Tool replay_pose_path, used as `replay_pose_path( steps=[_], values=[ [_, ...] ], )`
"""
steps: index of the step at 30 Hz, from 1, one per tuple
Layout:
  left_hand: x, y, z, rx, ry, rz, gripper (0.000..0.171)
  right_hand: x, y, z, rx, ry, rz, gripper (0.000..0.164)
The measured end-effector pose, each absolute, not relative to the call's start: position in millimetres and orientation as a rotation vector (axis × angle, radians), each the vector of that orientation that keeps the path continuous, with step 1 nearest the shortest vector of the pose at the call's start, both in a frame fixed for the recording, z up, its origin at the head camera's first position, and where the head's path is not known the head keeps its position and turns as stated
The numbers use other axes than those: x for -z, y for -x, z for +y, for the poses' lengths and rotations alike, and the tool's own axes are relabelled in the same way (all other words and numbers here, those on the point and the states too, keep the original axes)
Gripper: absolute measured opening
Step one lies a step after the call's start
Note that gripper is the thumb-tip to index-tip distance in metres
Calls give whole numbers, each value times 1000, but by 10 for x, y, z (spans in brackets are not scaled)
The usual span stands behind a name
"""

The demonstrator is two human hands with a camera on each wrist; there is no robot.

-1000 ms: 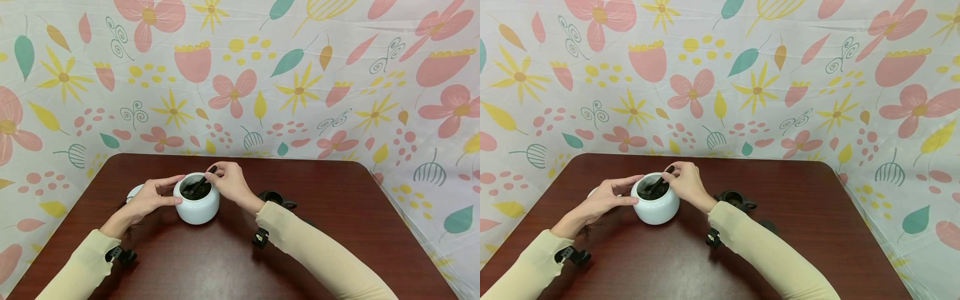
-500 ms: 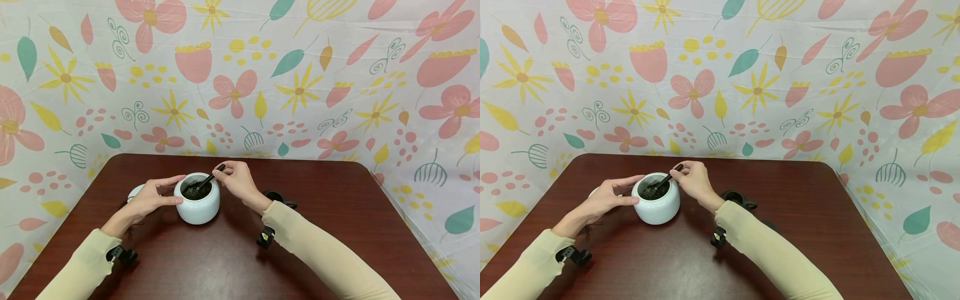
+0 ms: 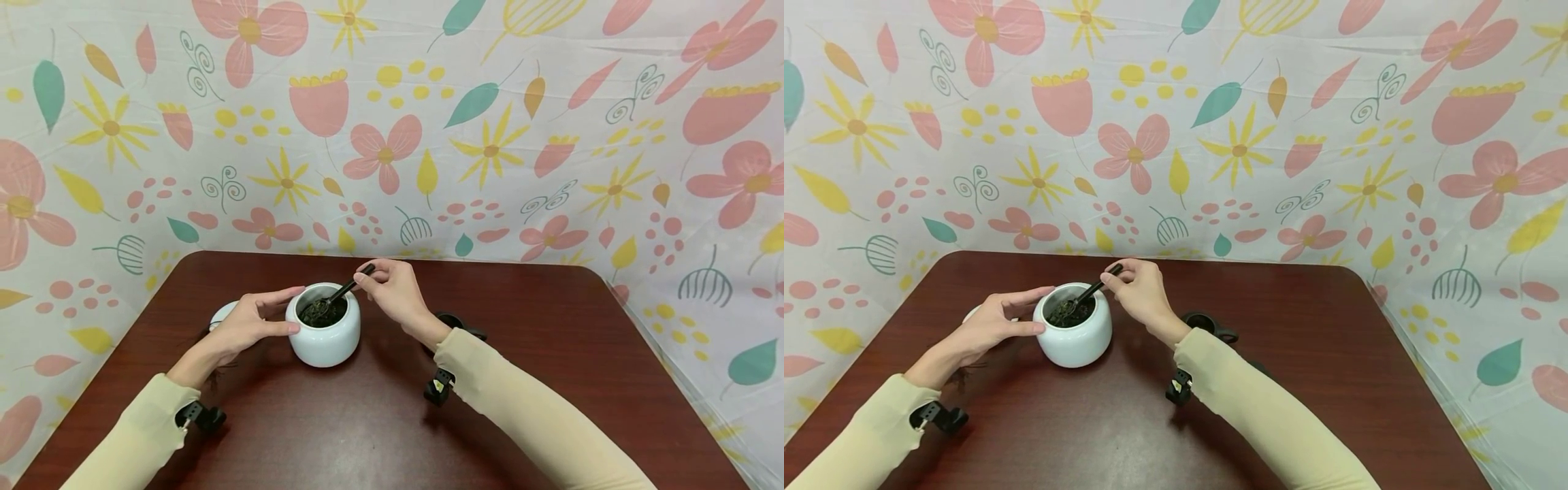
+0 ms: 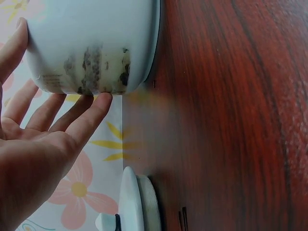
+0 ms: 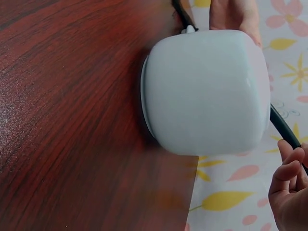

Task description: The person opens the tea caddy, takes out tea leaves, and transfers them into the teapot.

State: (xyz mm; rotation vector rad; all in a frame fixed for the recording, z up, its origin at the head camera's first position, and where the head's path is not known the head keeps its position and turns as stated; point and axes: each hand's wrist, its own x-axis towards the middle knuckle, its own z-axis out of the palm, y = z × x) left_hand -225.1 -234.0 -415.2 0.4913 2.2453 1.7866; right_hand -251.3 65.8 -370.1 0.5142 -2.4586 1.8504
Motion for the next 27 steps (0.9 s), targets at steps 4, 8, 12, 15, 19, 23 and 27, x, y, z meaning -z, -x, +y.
replay_pose_path(
  steps=[4,8,12,15,19,23,27],
  values=[
    [4151,2249,-2342,-1779,-493,2255,73,3692,2512,679,-1847,-524,-2437,11],
    [4151,2249,-2341,-1783,-495,2256,73,3689,2510,703,-1855,-528,-2417,13],
    [4152,2251,-2339,-1791,-498,2250,73,3688,2512,725,-1855,-510,-2410,11],
    [4152,2254,-2336,-1790,-502,2252,73,3683,2509,742,-1861,-481,-2404,9],
    [4147,2254,-2332,-1788,-507,2252,73,3661,2498,760,-1872,-454,-2389,9],
    [4140,2246,-2332,-1783,-499,2255,73,3642,2493,778,-1874,-444,-2382,9],
    [4138,2240,-2333,-1776,-490,2264,73,3614,2481,806,-1894,-440,-2361,10]
  ],
)
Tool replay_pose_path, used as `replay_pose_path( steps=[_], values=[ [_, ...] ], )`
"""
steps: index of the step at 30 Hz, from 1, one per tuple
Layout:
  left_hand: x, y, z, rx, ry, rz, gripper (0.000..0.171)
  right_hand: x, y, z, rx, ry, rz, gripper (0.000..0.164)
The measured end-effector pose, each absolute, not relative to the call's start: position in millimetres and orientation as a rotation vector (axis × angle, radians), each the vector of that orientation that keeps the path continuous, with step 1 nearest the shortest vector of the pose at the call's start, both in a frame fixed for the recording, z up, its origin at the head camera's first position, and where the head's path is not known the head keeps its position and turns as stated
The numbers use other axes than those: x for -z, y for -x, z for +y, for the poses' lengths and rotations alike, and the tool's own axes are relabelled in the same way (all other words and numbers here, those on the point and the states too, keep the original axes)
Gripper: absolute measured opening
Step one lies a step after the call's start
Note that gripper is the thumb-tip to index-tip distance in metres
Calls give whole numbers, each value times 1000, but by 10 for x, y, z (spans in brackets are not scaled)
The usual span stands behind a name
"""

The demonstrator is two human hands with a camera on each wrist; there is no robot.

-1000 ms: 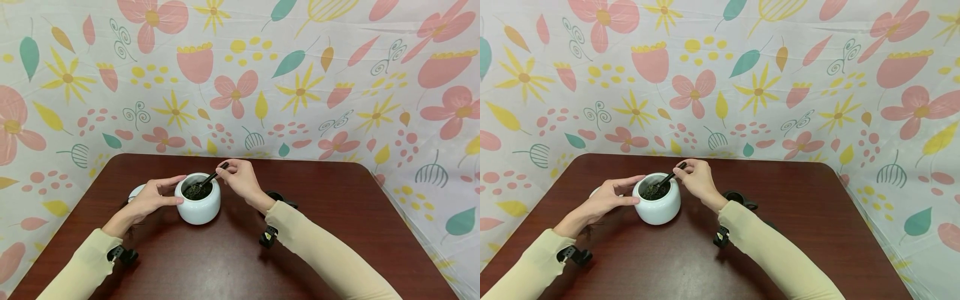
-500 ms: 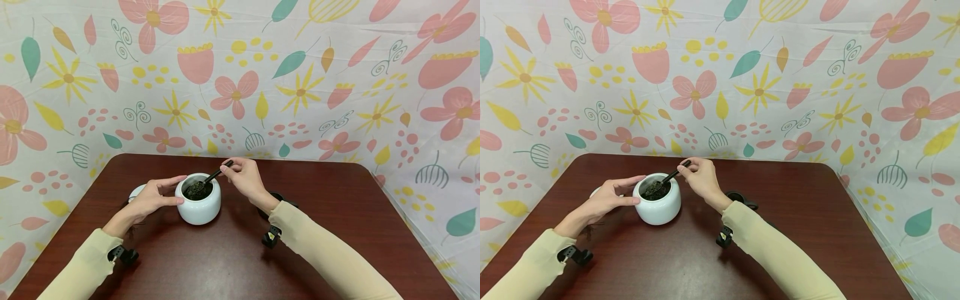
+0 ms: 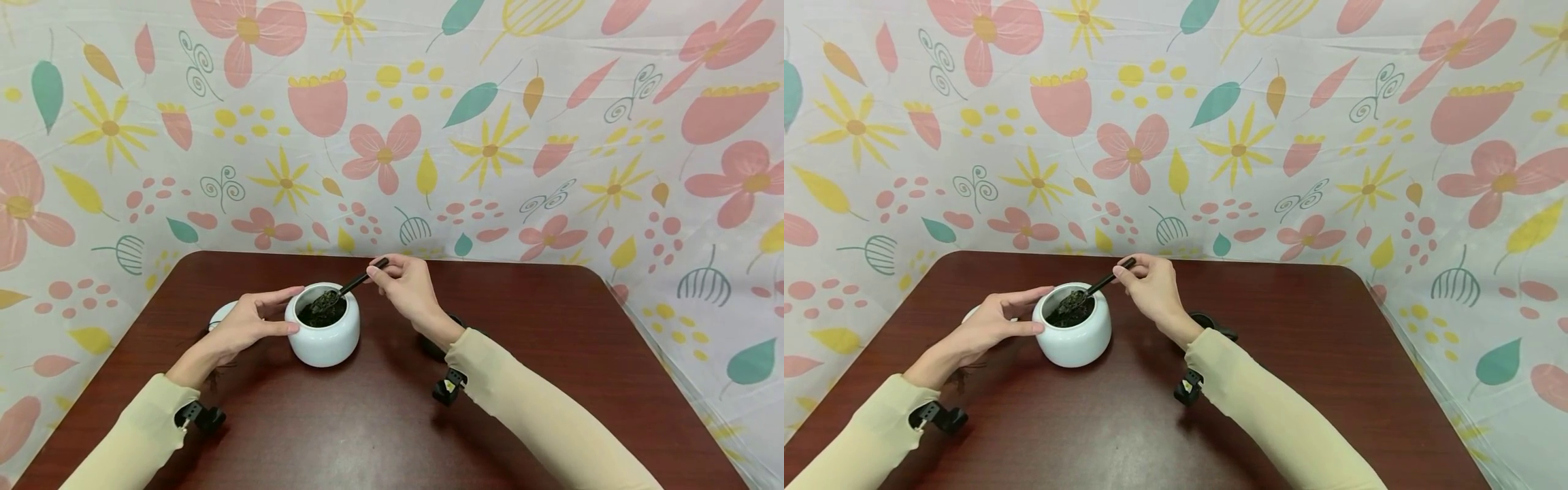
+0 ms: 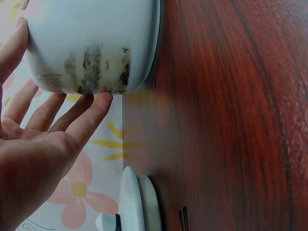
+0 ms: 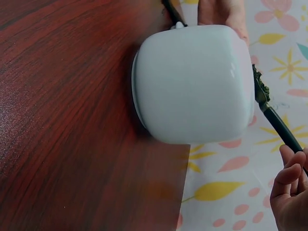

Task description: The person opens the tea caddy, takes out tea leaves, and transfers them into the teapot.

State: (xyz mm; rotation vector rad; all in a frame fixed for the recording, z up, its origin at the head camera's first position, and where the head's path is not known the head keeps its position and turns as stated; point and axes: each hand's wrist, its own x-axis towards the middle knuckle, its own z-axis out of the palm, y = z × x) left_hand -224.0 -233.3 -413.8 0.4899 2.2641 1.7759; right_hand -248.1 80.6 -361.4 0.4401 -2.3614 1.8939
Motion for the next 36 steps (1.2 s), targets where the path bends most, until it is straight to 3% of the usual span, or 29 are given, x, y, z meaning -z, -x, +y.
replay_pose_path(
  steps=[36],
  values=[
    [4153,2239,-2332,-1787,-497,2267,73,3570,2277,1610,-1852,-320,-2280,20]
  ],
)
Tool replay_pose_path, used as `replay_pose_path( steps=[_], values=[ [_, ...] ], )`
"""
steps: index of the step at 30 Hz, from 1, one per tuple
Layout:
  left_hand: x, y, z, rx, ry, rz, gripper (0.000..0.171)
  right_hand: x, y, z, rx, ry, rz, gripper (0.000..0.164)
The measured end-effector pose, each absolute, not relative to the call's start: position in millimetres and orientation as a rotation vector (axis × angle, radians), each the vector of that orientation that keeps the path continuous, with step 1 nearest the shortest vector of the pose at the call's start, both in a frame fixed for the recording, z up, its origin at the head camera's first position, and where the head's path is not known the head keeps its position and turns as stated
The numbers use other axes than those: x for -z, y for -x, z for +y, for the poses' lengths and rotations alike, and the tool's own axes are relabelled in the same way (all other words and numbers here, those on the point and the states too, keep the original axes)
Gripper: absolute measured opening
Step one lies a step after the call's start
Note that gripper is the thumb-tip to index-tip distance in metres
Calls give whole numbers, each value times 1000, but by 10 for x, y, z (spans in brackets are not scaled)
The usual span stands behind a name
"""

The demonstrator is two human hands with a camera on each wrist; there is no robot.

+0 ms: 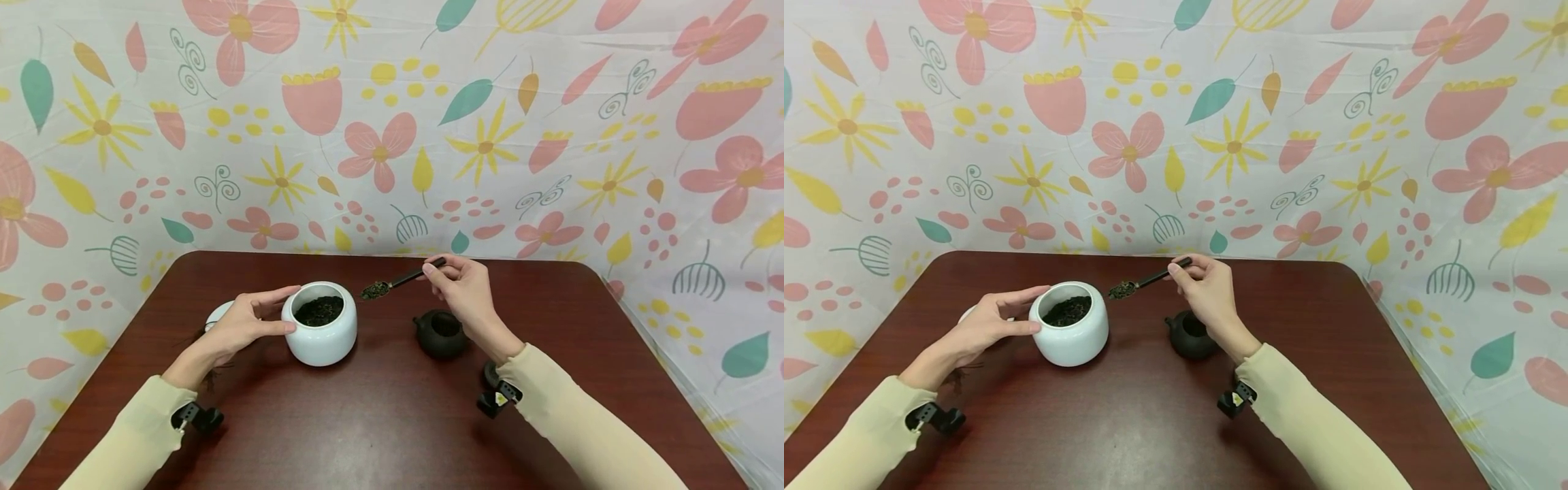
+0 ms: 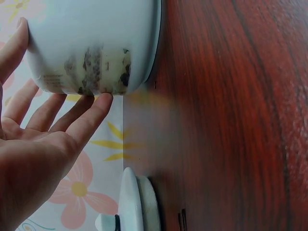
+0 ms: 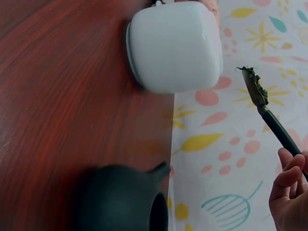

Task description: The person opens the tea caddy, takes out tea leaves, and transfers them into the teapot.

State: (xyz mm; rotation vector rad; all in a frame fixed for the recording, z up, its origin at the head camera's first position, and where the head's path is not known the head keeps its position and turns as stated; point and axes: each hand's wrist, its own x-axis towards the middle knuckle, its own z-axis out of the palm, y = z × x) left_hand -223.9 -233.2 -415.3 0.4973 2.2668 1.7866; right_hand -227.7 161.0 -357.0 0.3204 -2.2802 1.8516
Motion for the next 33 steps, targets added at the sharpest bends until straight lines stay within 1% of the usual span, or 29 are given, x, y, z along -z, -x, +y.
replay_pose_path(
  steps=[7,14,23,33],
  values=[
    [4161,2232,-2339,-1786,-492,2266,74,3636,2227,1859,-1818,-241,-2286,21],
    [4141,2232,-2332,-1777,-484,2271,75,3680,2159,2100,-1792,-183,-2265,25],
    [4154,2226,-2337,-1781,-474,2268,74,3744,2039,2324,-1792,-102,-2263,27],
    [4153,2222,-2325,-1782,-478,2273,74,3870,1967,2590,-1690,-28,-2312,31]
  ],
)
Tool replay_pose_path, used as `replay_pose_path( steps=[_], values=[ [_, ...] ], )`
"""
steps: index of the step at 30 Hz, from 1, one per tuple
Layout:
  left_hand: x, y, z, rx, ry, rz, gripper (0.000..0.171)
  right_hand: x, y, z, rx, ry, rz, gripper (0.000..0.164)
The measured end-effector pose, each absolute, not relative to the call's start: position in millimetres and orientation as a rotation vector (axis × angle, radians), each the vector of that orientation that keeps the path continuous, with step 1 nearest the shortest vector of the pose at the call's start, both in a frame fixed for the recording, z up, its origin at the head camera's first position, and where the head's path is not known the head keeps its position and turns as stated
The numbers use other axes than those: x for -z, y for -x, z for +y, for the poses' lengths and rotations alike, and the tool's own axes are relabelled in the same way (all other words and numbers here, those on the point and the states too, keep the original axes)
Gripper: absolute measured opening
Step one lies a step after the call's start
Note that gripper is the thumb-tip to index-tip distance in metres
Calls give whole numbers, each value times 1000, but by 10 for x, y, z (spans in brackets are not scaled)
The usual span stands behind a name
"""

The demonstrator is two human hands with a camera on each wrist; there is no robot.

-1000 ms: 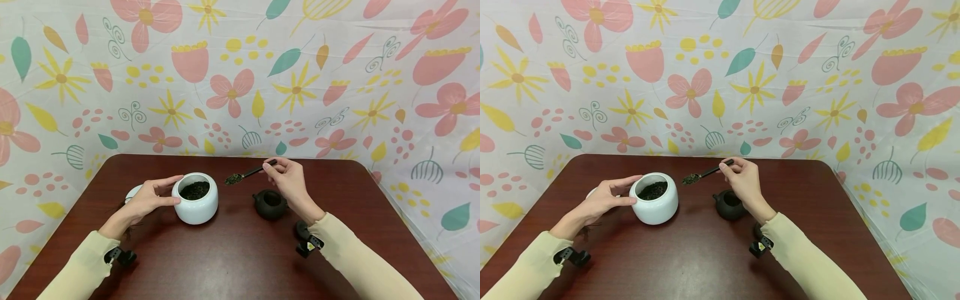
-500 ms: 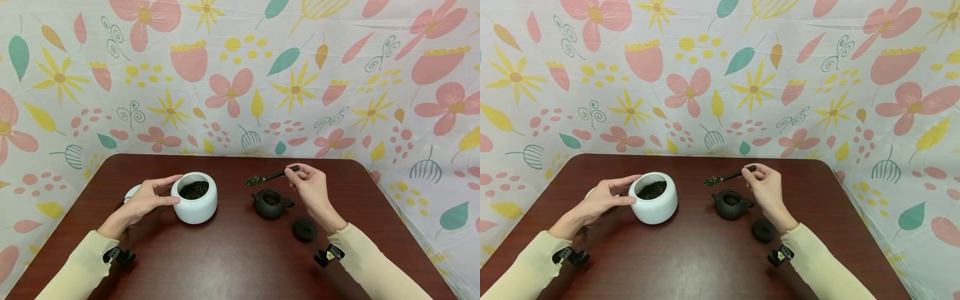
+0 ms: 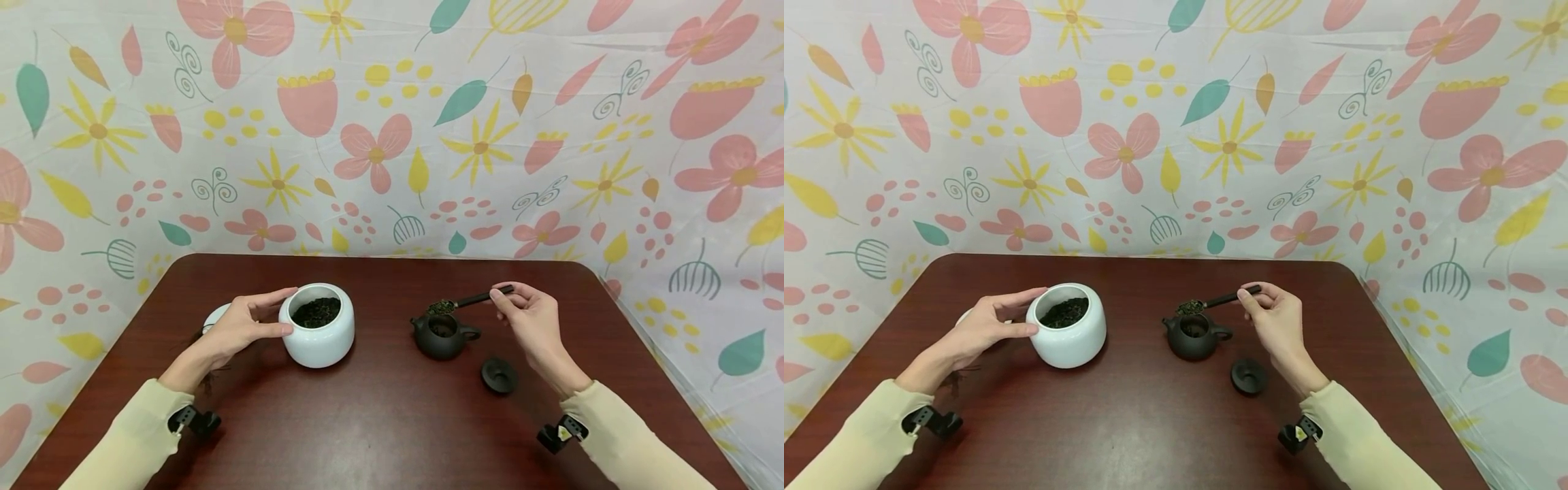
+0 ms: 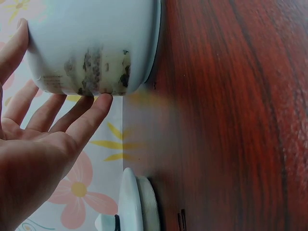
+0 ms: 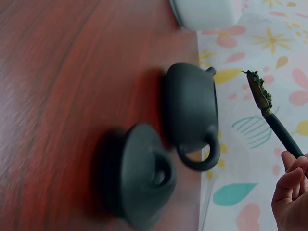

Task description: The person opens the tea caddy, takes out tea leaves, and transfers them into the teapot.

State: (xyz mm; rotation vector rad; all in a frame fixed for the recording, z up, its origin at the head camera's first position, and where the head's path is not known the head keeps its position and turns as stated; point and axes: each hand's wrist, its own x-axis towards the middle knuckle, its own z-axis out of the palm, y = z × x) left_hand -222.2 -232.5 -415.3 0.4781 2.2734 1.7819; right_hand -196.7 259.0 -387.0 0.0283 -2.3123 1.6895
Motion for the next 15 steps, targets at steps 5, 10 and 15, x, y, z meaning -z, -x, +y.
replay_pose_path(
  steps=[5,10,15],
  values=[
    [4148,2221,-2325,-1773,-473,2279,74,3915,1945,2685,-1636,-21,-2340,30],
    [4146,2223,-2328,-1765,-479,2287,73,3957,1926,2743,-1568,-22,-2380,31],
    [4153,2224,-2326,-1769,-475,2285,73,3989,1929,2768,-1539,-18,-2399,31]
  ],
)
